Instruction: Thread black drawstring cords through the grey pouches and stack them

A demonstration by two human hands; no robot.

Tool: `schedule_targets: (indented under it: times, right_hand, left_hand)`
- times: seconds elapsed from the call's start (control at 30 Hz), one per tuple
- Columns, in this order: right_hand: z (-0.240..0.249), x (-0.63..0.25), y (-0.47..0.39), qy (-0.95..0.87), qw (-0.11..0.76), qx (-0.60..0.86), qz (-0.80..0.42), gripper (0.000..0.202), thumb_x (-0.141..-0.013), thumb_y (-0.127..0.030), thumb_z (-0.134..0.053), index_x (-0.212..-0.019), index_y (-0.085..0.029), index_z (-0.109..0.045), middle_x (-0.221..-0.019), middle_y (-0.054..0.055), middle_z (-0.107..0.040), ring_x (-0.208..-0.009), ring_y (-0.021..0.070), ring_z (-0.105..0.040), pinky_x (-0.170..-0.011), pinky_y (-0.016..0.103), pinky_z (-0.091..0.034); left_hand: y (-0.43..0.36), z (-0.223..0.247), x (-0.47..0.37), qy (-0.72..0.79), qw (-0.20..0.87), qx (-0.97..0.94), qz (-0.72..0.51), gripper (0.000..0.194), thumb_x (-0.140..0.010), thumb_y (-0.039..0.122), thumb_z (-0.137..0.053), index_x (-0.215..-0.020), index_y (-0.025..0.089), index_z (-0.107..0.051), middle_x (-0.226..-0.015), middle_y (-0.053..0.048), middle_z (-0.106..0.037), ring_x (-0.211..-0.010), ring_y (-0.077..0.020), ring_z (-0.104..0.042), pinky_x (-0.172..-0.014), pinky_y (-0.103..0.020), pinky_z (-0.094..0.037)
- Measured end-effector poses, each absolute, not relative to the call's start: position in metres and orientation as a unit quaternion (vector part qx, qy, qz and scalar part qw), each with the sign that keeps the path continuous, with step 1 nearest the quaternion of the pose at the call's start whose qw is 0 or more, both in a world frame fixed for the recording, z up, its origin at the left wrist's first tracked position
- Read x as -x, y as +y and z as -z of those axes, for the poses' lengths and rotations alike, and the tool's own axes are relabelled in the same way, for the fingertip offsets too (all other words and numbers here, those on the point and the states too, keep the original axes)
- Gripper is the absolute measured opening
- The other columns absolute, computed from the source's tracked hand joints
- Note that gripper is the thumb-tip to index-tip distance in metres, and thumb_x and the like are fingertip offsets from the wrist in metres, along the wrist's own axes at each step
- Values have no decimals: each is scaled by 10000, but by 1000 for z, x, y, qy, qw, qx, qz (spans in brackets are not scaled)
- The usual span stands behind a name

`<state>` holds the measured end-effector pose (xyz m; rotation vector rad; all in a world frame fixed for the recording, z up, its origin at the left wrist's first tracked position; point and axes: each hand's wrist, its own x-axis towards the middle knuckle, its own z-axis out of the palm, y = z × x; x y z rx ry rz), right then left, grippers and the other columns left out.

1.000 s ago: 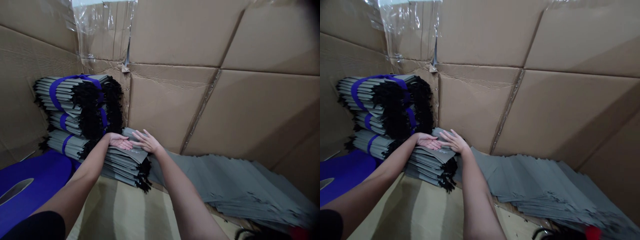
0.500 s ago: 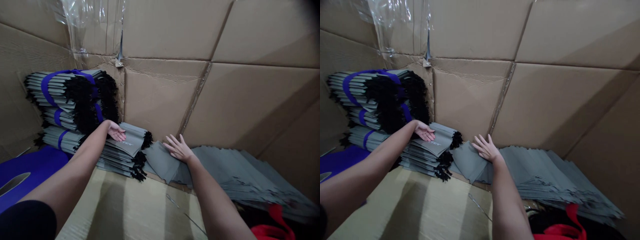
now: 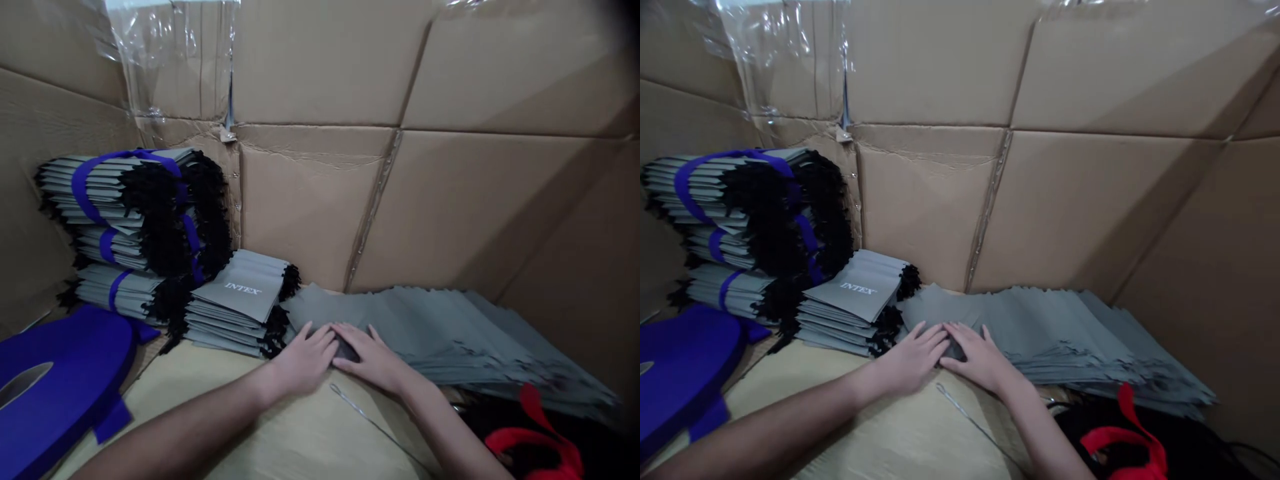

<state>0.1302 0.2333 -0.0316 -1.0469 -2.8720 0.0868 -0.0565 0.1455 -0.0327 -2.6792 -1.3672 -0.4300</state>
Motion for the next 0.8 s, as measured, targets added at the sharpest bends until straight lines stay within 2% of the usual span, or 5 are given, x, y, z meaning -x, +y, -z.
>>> schedule_targets:
  times: [0.2,0.33,0.43,0.57,0.8]
  right_hand:
    - [41,-135,221,-932,77,355,-7,539,-808,-557,-519,-1250,-249,-538,-1352,110,-495,-1289,268,-387,-1065,541,-216]
    - [37,-137,222,-936,118,327,-46,406,-867,-521,-450,-1094,-245,-642,-1203,80,-628,-1157,262,-535,-1045,529,-279]
    - [27,-137,219,-901,243,355,-58,363,-917,-448,-377,-994,-238,-663,-1043,53,-703,-975,244,-638,-999,497,-363]
    - [15,-139,213,-815,423,395,-27,344,-920,-405,-361,-1066,-189,-586,-1050,99,-666,-930,224,-634,-809,365,-504]
    - [20,-152,216,-943,89,320,-15,560,-830,-488,-527,-1304,-191,-491,-1343,129,-502,-1227,287,-465,-1026,479,-343]
  left_hand:
    - [154,49,59,-492,-16,846,207,486,-800,225,-457,-1282,201,-400,-1323,-87,-494,-1332,-271,-268,-1092,-523,-171]
    - [158,51,61,-514,-14,829,220,324,-883,260,-382,-1181,206,-499,-1191,-93,-594,-1191,-246,-469,-1032,-461,-316]
    - [165,58,64,-558,-33,791,250,328,-935,234,-282,-1178,222,-503,-963,-84,-679,-911,-214,-639,-810,-335,-477]
    - [172,64,68,-634,-34,683,362,450,-956,254,-241,-1388,127,-220,-766,-82,-676,-698,-206,-667,-650,-290,-495]
    - [172,67,67,-501,-30,811,302,463,-863,51,-321,-1259,220,-491,-1277,-108,-540,-1193,-198,-495,-983,-372,-412]
